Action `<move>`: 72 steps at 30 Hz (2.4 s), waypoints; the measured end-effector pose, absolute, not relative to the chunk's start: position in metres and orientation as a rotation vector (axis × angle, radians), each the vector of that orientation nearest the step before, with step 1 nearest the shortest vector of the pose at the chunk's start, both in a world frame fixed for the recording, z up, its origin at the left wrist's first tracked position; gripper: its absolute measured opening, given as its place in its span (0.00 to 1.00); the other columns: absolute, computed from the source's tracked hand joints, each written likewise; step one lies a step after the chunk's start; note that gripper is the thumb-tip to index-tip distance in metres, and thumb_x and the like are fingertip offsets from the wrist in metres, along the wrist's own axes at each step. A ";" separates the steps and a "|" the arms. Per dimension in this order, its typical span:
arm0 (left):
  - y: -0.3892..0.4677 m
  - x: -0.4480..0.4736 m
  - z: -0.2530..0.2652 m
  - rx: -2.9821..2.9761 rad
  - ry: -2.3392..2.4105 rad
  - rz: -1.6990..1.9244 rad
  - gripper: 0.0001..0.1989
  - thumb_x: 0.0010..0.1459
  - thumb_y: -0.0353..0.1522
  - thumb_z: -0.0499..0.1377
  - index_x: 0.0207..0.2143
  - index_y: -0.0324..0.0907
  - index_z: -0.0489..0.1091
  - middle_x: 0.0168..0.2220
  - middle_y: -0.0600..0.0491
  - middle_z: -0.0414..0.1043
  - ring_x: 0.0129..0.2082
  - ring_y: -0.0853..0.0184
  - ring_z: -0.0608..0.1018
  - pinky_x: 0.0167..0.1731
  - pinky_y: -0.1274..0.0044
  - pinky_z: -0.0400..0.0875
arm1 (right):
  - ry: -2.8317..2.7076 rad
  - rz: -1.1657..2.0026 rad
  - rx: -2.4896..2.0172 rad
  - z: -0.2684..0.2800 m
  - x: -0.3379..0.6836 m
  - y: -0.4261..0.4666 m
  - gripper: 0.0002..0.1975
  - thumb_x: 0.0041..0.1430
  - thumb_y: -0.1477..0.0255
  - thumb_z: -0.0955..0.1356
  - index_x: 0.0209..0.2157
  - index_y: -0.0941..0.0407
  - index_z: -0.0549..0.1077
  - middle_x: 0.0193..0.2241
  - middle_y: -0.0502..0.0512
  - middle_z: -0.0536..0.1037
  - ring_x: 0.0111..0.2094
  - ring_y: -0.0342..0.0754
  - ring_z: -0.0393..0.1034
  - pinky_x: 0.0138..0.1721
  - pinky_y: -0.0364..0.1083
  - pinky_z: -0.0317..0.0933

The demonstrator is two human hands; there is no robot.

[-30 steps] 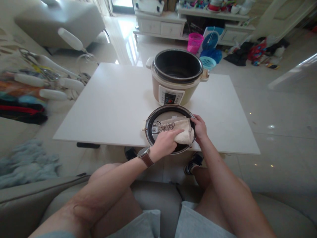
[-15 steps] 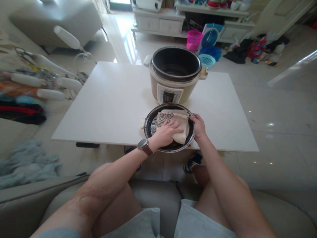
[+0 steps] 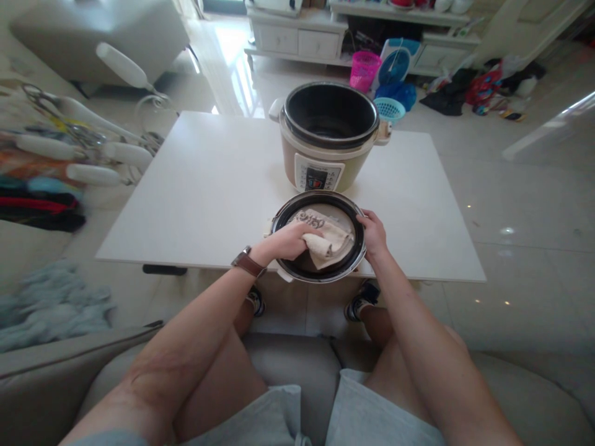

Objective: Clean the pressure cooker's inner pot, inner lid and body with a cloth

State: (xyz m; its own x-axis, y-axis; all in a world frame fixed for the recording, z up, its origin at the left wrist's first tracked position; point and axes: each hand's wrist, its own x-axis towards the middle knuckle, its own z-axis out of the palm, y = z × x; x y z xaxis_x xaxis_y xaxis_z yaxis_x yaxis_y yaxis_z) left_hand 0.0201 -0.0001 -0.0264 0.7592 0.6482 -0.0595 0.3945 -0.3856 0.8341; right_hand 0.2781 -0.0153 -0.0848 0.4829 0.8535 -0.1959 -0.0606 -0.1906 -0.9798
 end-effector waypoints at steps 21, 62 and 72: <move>-0.021 0.046 -0.043 2.549 0.867 0.128 0.41 0.52 0.17 0.51 0.68 0.46 0.69 0.74 0.47 0.60 0.77 0.50 0.56 0.74 0.52 0.55 | -0.655 0.987 -1.478 -0.085 0.277 -0.015 0.17 0.38 0.61 0.74 0.33 0.52 0.80 0.32 0.46 0.82 0.38 0.50 0.72 0.46 0.50 0.64; -0.027 0.074 -0.038 2.501 0.974 0.308 0.29 0.57 0.22 0.52 0.59 0.44 0.74 0.64 0.46 0.74 0.70 0.46 0.68 0.65 0.54 0.69 | -0.729 0.941 -1.549 -0.086 0.277 -0.018 0.18 0.42 0.57 0.73 0.35 0.51 0.78 0.30 0.47 0.80 0.37 0.50 0.71 0.43 0.50 0.64; -0.020 0.053 -0.019 2.487 0.681 0.043 0.31 0.51 0.20 0.54 0.52 0.50 0.81 0.67 0.52 0.73 0.71 0.54 0.69 0.70 0.60 0.63 | -0.719 0.942 -1.575 -0.086 0.280 -0.020 0.19 0.40 0.57 0.73 0.35 0.51 0.78 0.29 0.46 0.79 0.36 0.50 0.70 0.42 0.49 0.63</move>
